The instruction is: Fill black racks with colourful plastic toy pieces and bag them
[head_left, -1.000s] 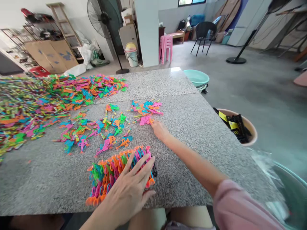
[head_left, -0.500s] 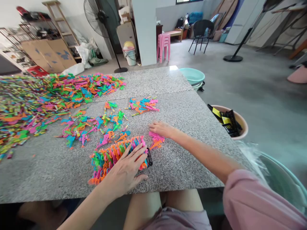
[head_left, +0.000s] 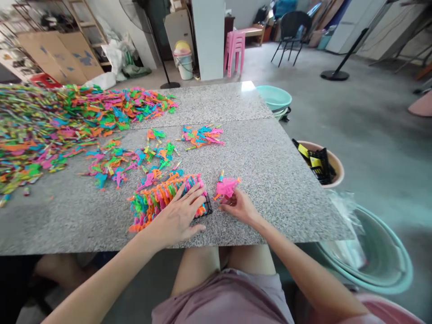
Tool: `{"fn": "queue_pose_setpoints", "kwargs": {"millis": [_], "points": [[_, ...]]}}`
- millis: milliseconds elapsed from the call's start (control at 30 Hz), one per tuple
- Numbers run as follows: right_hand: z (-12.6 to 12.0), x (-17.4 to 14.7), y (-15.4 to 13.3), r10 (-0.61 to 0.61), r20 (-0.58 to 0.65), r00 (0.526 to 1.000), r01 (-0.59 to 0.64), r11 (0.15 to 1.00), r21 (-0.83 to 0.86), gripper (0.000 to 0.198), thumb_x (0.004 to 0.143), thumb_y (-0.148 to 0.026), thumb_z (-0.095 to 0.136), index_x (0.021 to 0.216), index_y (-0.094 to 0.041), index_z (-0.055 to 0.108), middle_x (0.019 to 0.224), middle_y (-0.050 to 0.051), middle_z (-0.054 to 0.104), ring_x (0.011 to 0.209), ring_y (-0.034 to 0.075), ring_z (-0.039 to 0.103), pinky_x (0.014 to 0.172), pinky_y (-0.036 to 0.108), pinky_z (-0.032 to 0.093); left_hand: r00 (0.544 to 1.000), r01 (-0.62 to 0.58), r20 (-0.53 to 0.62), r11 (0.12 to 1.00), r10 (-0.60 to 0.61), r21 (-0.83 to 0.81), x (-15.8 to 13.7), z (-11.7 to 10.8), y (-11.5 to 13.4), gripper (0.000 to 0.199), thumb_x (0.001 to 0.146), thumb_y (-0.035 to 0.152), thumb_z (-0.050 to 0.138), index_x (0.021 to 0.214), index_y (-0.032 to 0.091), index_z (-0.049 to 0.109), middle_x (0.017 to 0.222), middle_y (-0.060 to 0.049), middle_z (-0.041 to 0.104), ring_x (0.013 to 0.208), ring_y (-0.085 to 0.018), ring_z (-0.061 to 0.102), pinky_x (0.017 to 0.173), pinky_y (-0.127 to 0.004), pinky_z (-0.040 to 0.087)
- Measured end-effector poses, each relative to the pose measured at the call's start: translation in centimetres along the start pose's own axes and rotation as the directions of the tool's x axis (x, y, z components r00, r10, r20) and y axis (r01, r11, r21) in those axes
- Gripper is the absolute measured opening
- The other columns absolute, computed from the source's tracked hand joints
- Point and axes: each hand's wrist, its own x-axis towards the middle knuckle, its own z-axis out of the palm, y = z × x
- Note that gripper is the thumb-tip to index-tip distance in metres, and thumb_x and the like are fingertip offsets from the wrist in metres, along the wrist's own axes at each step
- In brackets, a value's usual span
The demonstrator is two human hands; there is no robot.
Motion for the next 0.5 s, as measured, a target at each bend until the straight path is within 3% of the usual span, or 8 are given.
{"fn": "queue_pose_setpoints", "kwargs": {"millis": [100, 200, 367, 500], "points": [[2.1, -0.5, -0.3, 0.026, -0.057, 0.998, -0.031, 0.995, -0.09, 0.009, 0.072, -0.023, 0.069, 0.076, -0.019, 0.061, 0.069, 0.001, 0.068, 0.063, 0.015, 0.062, 0.059, 0.024, 0.045, 1.0, 0.011, 0.007, 1.0, -0.011, -0.003, 0.0, 0.0, 0.1, 0.056, 0.087, 0.04, 0.066, 0.133, 0.015, 0.046, 0.148, -0.016, 0.046, 0.146, -0.032, 0.03, 0.12, -0.056, 0.02], [2.9, -0.3, -1.1, -0.019, -0.036, 0.999, 0.01, 0.973, -0.232, 0.007, 0.074, -0.026, 0.068, 0.073, -0.019, 0.065, 0.068, 0.001, 0.068, 0.063, 0.016, 0.062, 0.061, 0.025, 0.044, 1.0, 0.023, 0.016, 1.0, -0.024, 0.002, 0.0, 0.1, 0.2, 0.059, 0.084, 0.037, 0.069, 0.133, 0.013, 0.046, 0.148, -0.017, 0.046, 0.145, -0.033, 0.032, 0.12, -0.057, 0.02], [2.3, 0.1, -2.8, -0.064, -0.05, 0.997, 0.031, 0.87, -0.491, 0.006, 0.072, -0.018, 0.066, 0.077, -0.02, 0.063, 0.069, 0.001, 0.068, 0.065, 0.016, 0.061, 0.06, 0.024, 0.038, 1.0, 0.017, 0.002, 1.0, -0.017, -0.005, 0.1, 0.2, 0.1, 0.058, 0.084, 0.033, 0.068, 0.133, 0.016, 0.043, 0.147, -0.016, 0.047, 0.145, -0.033, 0.031, 0.119, -0.057, 0.021], [1.3, 0.5, -3.0, -0.027, -0.144, 0.989, -0.045, 0.878, -0.476, 0.007, 0.076, -0.025, 0.064, 0.074, -0.02, 0.06, 0.066, 0.001, 0.065, 0.061, 0.015, 0.058, 0.06, 0.024, 0.037, 1.0, 0.018, -0.001, 1.0, -0.018, -0.004, 0.2, 0.3, 0.1, 0.054, 0.085, 0.032, 0.066, 0.13, 0.016, 0.043, 0.148, -0.017, 0.046, 0.146, -0.032, 0.029, 0.119, -0.057, 0.023]]}}
